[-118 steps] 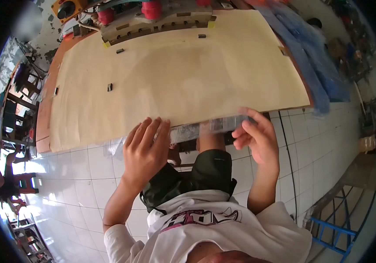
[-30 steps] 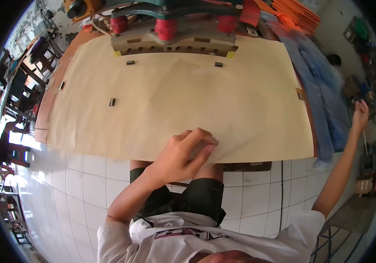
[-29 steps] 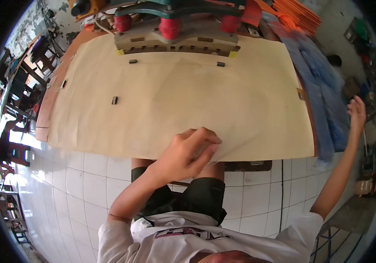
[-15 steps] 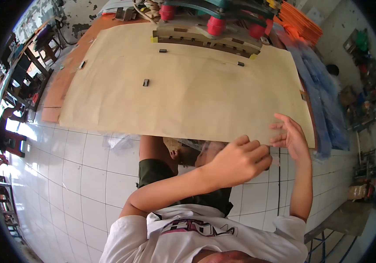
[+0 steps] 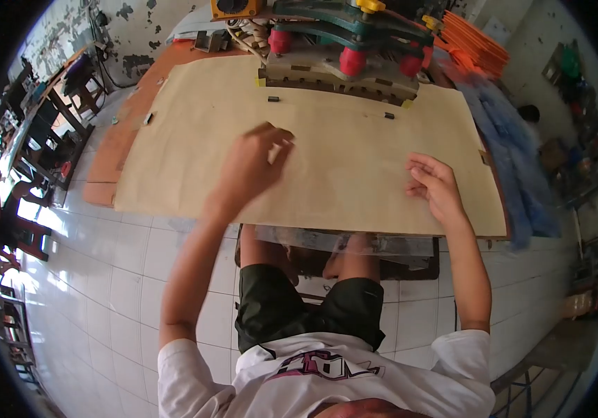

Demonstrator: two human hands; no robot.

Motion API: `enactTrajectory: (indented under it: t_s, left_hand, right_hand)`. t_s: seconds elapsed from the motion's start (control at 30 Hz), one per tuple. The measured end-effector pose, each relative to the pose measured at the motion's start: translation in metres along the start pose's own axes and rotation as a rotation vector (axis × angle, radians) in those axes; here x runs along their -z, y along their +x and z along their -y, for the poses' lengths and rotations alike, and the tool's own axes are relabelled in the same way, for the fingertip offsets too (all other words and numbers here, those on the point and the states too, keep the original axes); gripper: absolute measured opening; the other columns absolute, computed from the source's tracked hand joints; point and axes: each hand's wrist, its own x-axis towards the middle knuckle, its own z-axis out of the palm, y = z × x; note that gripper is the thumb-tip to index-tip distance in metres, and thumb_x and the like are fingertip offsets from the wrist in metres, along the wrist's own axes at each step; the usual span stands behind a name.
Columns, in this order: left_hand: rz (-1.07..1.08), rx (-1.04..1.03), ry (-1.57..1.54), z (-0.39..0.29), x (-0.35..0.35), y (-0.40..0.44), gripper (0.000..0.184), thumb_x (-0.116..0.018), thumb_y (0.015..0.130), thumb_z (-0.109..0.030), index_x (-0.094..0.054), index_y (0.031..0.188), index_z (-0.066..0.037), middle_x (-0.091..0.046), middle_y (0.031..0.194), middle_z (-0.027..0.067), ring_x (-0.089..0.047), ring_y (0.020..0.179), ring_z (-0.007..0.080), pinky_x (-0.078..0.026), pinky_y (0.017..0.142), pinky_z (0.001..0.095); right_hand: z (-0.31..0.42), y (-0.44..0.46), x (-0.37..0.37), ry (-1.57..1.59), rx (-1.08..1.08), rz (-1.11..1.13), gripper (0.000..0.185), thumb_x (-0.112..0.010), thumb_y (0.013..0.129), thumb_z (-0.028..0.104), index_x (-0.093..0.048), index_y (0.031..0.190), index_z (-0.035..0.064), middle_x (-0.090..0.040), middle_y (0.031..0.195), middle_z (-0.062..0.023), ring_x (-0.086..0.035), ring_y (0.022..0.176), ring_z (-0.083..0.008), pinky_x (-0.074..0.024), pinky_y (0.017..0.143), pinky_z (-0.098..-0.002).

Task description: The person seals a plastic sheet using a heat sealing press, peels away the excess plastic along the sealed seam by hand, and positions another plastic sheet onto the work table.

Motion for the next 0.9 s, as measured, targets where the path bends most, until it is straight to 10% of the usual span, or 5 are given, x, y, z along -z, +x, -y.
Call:
enactTrajectory:
  t_s: [0.4, 0.9]
  left_hand:
    - [0.498, -0.145, 0.228, 0.108, 0.030, 0.083, 0.032, -0.067, 0.089, -0.011, -0.072, 0.120, -0.013, -0.063, 0.087, 0.0158, -0.061, 0.077, 0.0311, -0.050, 0.076, 0.0417]
    - [0.352, -0.246, 0.148, 0.136, 0.022, 0.084, 0.026, -0.076, 0.084, -0.028, -0.079, 0.104, -0.013, -0.066, 0.075, 0.0100, -0.063, 0.068, 0.0281, -0.051, 0.063, 0.0394]
  right_hand:
    - [0.034, 0.063, -0.009, -0.340, -0.107, 0.146, 0.035, -0.062, 0.098, 0.016, -0.054, 0.131, 0.0067, -0.064, 0.099, -0.0059, -0.065, 0.069, -0.0106, -0.0564, 0.059, -0.0247]
    - [-0.002, 0.088, -0.026, -0.705, 0.387, -0.053, 0.014, -0.069, 0.092, 0.007, -0.070, 0.104, 0.0000, -0.058, 0.072, 0.0058, -0.045, 0.058, -0.0003, -0.0360, 0.051, -0.0187]
